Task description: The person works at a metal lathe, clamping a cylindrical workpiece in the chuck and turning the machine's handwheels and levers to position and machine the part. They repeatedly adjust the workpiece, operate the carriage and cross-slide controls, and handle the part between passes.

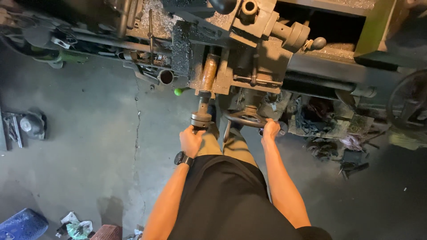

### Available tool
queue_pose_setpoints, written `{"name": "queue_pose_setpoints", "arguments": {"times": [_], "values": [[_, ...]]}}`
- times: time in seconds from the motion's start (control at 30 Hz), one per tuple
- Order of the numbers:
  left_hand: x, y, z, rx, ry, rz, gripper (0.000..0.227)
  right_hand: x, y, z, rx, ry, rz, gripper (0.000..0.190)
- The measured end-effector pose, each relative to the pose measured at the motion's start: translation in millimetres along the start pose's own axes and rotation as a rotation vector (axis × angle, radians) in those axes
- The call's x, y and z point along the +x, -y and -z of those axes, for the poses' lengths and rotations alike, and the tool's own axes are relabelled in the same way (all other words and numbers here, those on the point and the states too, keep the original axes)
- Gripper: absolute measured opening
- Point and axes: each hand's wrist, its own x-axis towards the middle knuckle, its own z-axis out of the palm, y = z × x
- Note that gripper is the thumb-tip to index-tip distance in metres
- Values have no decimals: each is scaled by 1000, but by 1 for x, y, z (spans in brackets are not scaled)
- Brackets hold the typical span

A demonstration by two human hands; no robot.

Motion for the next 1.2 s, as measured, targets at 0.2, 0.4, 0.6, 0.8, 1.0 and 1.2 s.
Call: {"name": "queue_pose_setpoints", "arguments": {"times": [0.2,0.4,0.6,0.8,1.0,1.2], "values": [[11,44,14,-106,179,-189,38,-3,6,2,-5,13,-57,28],[42,177,-51,-150,385,-34,25,-4,4,5,-137,49,15,31],[-48,-12,-1,-319,501,470,64,-3,-46,41,-63,54,-135,53],[-41,-14,-9,455,-82,-145,123,-45,-93,1,-172,478,-240,31],[2,107,-19,1,366,63,61,-94,-36,-41,-44,884,-182,55],[53,126,15,-31,614,-375,62,-77,1,2,-945,839,479,44]]}}
